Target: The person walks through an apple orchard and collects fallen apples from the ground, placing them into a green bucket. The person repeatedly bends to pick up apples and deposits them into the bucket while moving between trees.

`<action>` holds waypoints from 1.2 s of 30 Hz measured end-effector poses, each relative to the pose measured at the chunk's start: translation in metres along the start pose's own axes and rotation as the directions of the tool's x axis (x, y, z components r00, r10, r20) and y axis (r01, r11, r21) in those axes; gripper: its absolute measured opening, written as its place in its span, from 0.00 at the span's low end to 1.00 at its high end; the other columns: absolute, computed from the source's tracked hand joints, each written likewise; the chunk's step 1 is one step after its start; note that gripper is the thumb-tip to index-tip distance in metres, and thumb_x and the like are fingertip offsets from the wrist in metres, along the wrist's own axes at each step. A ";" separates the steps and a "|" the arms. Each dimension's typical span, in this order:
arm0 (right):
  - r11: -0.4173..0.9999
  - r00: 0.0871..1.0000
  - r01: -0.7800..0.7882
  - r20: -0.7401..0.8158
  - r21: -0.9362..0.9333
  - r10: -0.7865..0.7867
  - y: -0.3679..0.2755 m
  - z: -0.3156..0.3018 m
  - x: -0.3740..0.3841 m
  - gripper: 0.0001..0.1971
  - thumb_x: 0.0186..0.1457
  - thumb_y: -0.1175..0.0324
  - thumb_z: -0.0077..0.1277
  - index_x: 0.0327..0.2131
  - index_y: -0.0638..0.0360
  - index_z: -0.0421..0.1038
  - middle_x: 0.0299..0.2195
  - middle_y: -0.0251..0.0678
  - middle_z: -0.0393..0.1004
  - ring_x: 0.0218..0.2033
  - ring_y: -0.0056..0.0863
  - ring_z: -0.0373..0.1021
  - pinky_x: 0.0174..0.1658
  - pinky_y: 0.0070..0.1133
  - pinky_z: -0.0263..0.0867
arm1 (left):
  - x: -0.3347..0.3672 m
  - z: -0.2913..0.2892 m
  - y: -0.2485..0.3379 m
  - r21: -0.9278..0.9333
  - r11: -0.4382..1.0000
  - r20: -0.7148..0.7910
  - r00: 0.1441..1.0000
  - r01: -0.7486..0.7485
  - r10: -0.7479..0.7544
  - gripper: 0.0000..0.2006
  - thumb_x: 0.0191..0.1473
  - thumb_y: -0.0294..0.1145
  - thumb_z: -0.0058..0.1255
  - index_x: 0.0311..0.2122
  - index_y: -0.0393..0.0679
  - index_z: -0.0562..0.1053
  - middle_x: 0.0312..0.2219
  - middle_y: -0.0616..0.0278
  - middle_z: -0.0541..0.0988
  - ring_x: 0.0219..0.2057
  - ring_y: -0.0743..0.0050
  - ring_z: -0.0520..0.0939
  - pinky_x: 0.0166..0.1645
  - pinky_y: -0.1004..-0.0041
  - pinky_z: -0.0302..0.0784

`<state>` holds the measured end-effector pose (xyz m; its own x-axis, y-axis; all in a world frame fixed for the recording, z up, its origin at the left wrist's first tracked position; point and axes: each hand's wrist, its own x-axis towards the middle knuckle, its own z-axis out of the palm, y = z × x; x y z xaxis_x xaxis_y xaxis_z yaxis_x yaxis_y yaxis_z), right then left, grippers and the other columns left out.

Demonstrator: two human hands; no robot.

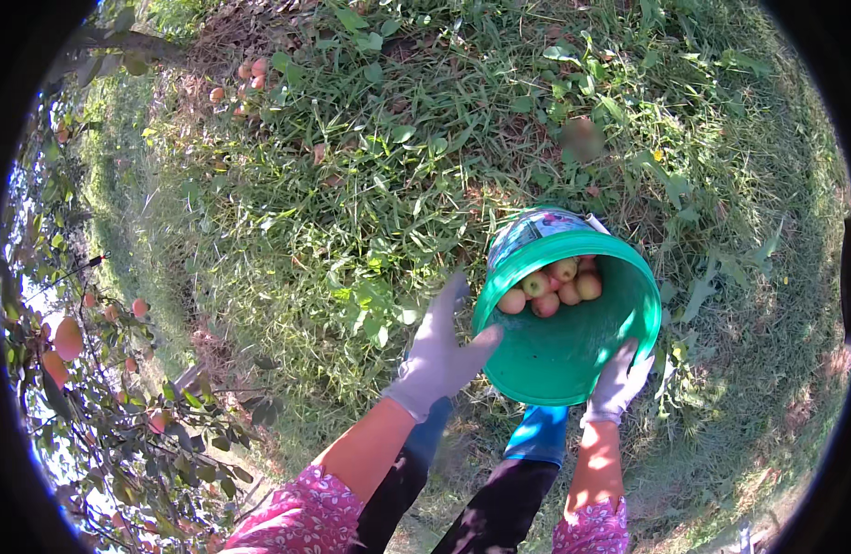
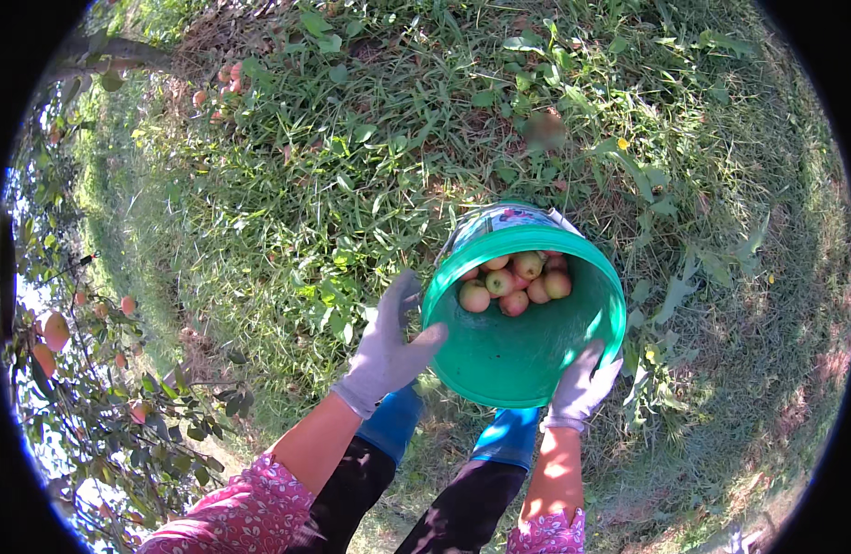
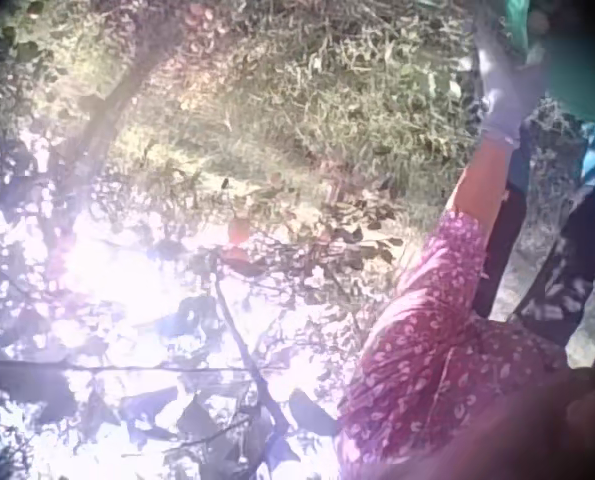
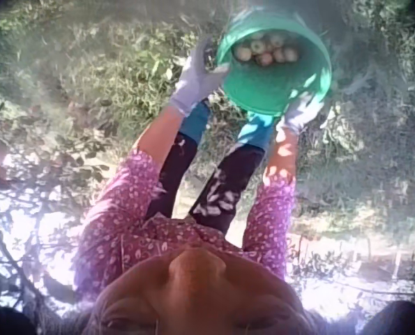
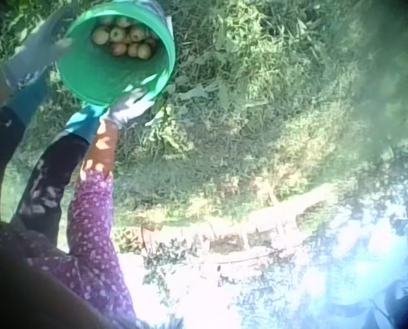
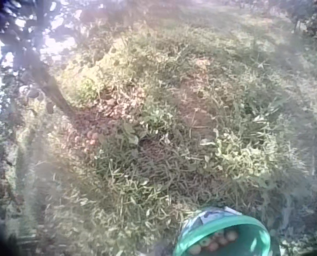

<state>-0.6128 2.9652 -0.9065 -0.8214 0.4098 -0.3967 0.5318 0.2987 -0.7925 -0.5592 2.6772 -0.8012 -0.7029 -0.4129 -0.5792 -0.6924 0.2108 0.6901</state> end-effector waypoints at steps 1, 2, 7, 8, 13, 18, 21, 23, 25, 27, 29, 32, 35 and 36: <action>1.000 1.000 0.014 -0.003 -0.023 -0.014 0.001 -0.001 -0.003 0.16 0.72 0.64 0.48 0.54 0.68 0.70 0.47 0.41 0.75 0.44 0.30 0.66 0.54 0.29 0.65 | 0.002 0.005 0.005 -0.096 0.988 0.137 0.985 0.117 -0.103 0.42 0.55 0.40 0.66 0.70 0.40 0.58 0.62 0.38 0.68 0.62 0.40 0.74 0.65 0.53 0.72; 1.000 0.999 0.024 0.025 0.007 -0.025 0.010 -0.004 -0.001 0.17 0.72 0.64 0.48 0.55 0.67 0.70 0.48 0.41 0.75 0.44 0.29 0.67 0.54 0.29 0.65 | 0.000 0.014 0.016 0.124 0.987 0.081 0.991 0.100 -0.111 0.39 0.57 0.39 0.62 0.70 0.43 0.58 0.62 0.38 0.69 0.61 0.35 0.74 0.65 0.52 0.71; 0.999 0.987 -0.010 0.163 -0.049 0.018 -0.026 -0.004 -0.010 0.17 0.73 0.64 0.45 0.57 0.67 0.69 0.49 0.43 0.75 0.46 0.32 0.69 0.55 0.31 0.66 | 0.001 0.033 -0.002 0.161 0.972 -0.132 0.979 0.173 -0.152 0.29 0.62 0.37 0.52 0.68 0.49 0.61 0.59 0.38 0.71 0.60 0.31 0.73 0.62 0.48 0.73; 0.990 0.981 -0.113 0.169 0.085 0.097 0.014 -0.013 -0.004 0.17 0.72 0.65 0.45 0.57 0.66 0.69 0.49 0.43 0.75 0.47 0.32 0.69 0.55 0.31 0.66 | -0.001 0.038 0.006 0.166 0.966 -0.125 0.975 0.201 -0.181 0.29 0.63 0.38 0.51 0.67 0.50 0.62 0.59 0.37 0.71 0.60 0.31 0.73 0.61 0.47 0.74; 0.913 0.802 -0.405 0.458 -0.054 0.383 -0.043 -0.025 0.028 0.21 0.69 0.66 0.50 0.61 0.64 0.67 0.55 0.38 0.74 0.51 0.27 0.68 0.57 0.29 0.65 | 0.014 0.019 0.046 0.141 0.887 -0.098 0.898 0.440 -0.429 0.25 0.61 0.42 0.52 0.62 0.45 0.69 0.59 0.37 0.73 0.60 0.34 0.74 0.62 0.51 0.72; 0.936 0.749 -0.349 0.585 -0.052 0.312 -0.145 -0.057 0.088 0.14 0.67 0.68 0.51 0.51 0.66 0.71 0.41 0.32 0.75 0.39 0.21 0.67 0.44 0.23 0.66 | 0.033 0.019 0.143 0.212 0.937 -0.078 0.960 0.279 -0.268 0.19 0.59 0.35 0.50 0.53 0.38 0.74 0.42 0.39 0.81 0.45 0.41 0.84 0.50 0.56 0.78; 0.963 0.818 -0.241 0.509 -0.121 0.268 -0.189 -0.093 0.107 0.16 0.69 0.70 0.49 0.56 0.67 0.70 0.49 0.36 0.75 0.43 0.23 0.70 0.50 0.25 0.67 | 0.039 0.044 0.177 0.165 0.955 -0.022 0.969 0.245 -0.245 0.19 0.60 0.32 0.51 0.55 0.39 0.73 0.42 0.44 0.82 0.44 0.52 0.85 0.49 0.60 0.79; 0.961 0.857 -0.255 0.437 -0.105 0.275 -0.190 -0.118 0.126 0.21 0.70 0.67 0.50 0.62 0.66 0.66 0.56 0.40 0.74 0.50 0.26 0.70 0.56 0.26 0.66 | 0.039 0.068 0.188 0.091 0.984 -0.008 0.988 0.153 -0.153 0.20 0.62 0.31 0.51 0.58 0.36 0.72 0.42 0.51 0.82 0.44 0.63 0.84 0.51 0.64 0.79; 0.973 0.920 -0.221 0.315 -0.073 0.233 -0.177 -0.146 0.151 0.26 0.71 0.64 0.50 0.66 0.66 0.62 0.59 0.41 0.72 0.54 0.28 0.70 0.59 0.27 0.66 | 0.054 0.100 0.203 0.128 0.991 0.051 0.997 0.042 -0.049 0.22 0.61 0.34 0.52 0.58 0.36 0.71 0.46 0.43 0.79 0.49 0.45 0.81 0.55 0.57 0.76; 0.980 0.953 -0.192 0.230 -0.047 0.197 -0.162 -0.160 0.179 0.27 0.71 0.61 0.50 0.66 0.66 0.62 0.60 0.42 0.71 0.55 0.30 0.70 0.59 0.28 0.66 | 0.064 0.135 0.209 0.089 0.996 0.056 0.998 0.019 -0.024 0.23 0.61 0.34 0.51 0.60 0.38 0.69 0.47 0.40 0.77 0.51 0.36 0.78 0.57 0.52 0.74; 0.979 0.962 -0.203 0.183 -0.031 0.205 -0.149 -0.162 0.199 0.28 0.72 0.59 0.49 0.67 0.66 0.60 0.62 0.43 0.70 0.56 0.32 0.69 0.61 0.30 0.65 | 0.077 0.168 0.206 0.062 0.998 0.058 0.998 0.015 -0.019 0.24 0.62 0.34 0.50 0.62 0.40 0.67 0.48 0.39 0.75 0.51 0.34 0.77 0.56 0.50 0.74; 0.981 0.976 -0.150 0.143 -0.120 0.167 -0.125 -0.151 0.212 0.31 0.72 0.56 0.48 0.69 0.66 0.58 0.64 0.45 0.68 0.59 0.35 0.68 0.63 0.32 0.63 | 0.098 0.201 0.190 0.048 0.999 0.092 0.996 0.017 -0.021 0.26 0.63 0.33 0.50 0.65 0.41 0.64 0.49 0.37 0.74 0.51 0.30 0.76 0.56 0.49 0.74; 0.981 0.974 -0.180 0.126 -0.077 0.188 -0.103 -0.142 0.227 0.33 0.71 0.54 0.49 0.70 0.65 0.56 0.66 0.46 0.65 0.62 0.37 0.65 0.65 0.33 0.61 | 0.107 0.209 0.178 0.000 0.996 0.080 0.993 -0.087 0.086 0.30 0.63 0.35 0.52 0.68 0.40 0.60 0.53 0.37 0.73 0.51 0.34 0.78 0.57 0.52 0.75; 0.978 0.969 -0.206 0.128 -0.041 0.210 -0.102 -0.142 0.230 0.33 0.71 0.53 0.49 0.70 0.65 0.56 0.67 0.46 0.64 0.62 0.37 0.65 0.65 0.33 0.61 | 0.106 0.200 0.181 -0.009 0.993 0.106 0.987 -0.117 0.117 0.31 0.63 0.35 0.53 0.68 0.39 0.60 0.54 0.38 0.73 0.52 0.36 0.79 0.57 0.53 0.76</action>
<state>-0.8269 3.1515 -0.8518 -0.7110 0.3497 -0.6100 0.6977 0.2427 -0.6741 -0.7914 2.8490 -0.8243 -0.7923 -0.2891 -0.5373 -0.6042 0.2499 0.7566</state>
